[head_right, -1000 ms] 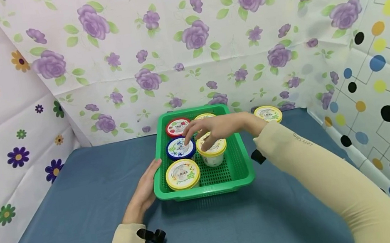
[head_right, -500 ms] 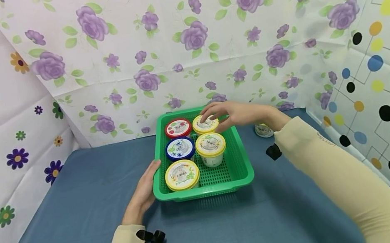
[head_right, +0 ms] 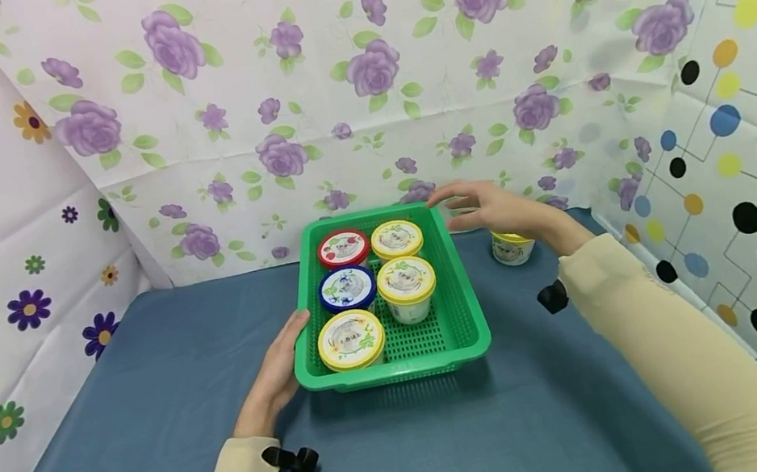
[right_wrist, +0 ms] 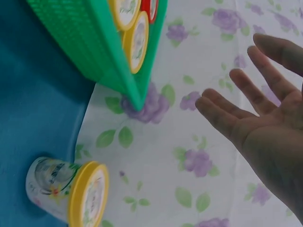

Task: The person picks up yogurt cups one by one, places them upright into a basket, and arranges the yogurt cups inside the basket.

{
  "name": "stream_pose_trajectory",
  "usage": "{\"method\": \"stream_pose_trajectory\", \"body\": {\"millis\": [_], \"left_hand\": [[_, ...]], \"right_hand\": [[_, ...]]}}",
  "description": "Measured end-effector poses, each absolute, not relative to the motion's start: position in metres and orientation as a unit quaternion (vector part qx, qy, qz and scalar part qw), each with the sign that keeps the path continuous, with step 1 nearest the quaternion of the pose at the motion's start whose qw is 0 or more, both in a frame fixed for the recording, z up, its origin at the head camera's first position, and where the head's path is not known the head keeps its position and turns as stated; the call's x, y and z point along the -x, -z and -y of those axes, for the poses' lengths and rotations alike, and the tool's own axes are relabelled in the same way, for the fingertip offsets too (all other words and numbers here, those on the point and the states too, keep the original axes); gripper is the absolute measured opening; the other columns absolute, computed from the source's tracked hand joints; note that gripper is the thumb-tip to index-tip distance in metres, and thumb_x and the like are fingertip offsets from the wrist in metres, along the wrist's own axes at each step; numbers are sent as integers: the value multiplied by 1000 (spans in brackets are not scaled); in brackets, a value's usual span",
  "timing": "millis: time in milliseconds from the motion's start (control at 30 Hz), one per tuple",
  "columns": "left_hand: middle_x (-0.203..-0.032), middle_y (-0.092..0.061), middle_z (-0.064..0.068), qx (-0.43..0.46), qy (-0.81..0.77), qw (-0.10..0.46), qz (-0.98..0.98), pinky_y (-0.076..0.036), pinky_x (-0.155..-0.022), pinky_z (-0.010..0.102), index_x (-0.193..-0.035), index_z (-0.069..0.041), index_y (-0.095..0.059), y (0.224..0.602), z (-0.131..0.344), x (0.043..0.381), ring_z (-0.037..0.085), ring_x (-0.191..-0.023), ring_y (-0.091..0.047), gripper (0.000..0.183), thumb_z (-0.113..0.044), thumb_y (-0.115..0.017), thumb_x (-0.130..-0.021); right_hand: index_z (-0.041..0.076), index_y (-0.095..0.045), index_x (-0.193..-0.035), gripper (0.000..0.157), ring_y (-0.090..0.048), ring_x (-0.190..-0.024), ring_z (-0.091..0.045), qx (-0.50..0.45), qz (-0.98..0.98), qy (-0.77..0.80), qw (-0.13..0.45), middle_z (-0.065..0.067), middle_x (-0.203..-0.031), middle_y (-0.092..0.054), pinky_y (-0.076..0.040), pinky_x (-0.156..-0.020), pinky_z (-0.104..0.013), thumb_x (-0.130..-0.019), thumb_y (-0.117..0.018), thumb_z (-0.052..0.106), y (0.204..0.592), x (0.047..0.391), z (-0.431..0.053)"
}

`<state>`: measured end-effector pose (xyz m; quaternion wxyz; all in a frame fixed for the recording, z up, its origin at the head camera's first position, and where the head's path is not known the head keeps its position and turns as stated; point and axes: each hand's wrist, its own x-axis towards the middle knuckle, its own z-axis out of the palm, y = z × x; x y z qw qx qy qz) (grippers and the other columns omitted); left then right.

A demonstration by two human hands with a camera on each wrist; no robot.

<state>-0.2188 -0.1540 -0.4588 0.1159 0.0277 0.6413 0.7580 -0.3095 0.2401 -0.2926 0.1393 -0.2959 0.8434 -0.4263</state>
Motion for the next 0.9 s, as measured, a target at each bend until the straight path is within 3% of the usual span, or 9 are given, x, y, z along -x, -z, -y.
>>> {"method": "stream_pose_trajectory", "body": {"millis": [433,767,900], "left_hand": [[-165,-31,9,-30,-759,114,-640,-28,-121,50,-168,-19,-17,460,153,219,28,-150,-34,72,-51,-45,-111],[-166,-29,8,-25,-757,111,-644,-27,-122,50,-168,-20,-17,461,151,220,27,-151,-32,72,-52,-45,-110],[-166,-30,9,-23,-757,108,-644,-27,-122,50,-168,-19,-17,460,152,220,27,-150,-33,71,-51,-44,-111]], "right_hand": [[14,-45,-157,55,-22,-155,-43,214,-873,433,62,-12,-169,-27,-27,-115,-69,-108,-59,35,310,315,-275],[14,-41,-160,59,-6,-158,-43,177,-885,426,61,-13,-174,-6,-16,-119,-71,-109,-55,41,323,319,-293],[14,-39,-161,62,-7,-158,-44,165,-890,422,53,-14,-173,-12,-16,-117,-72,-109,-55,44,327,322,-300]]}}
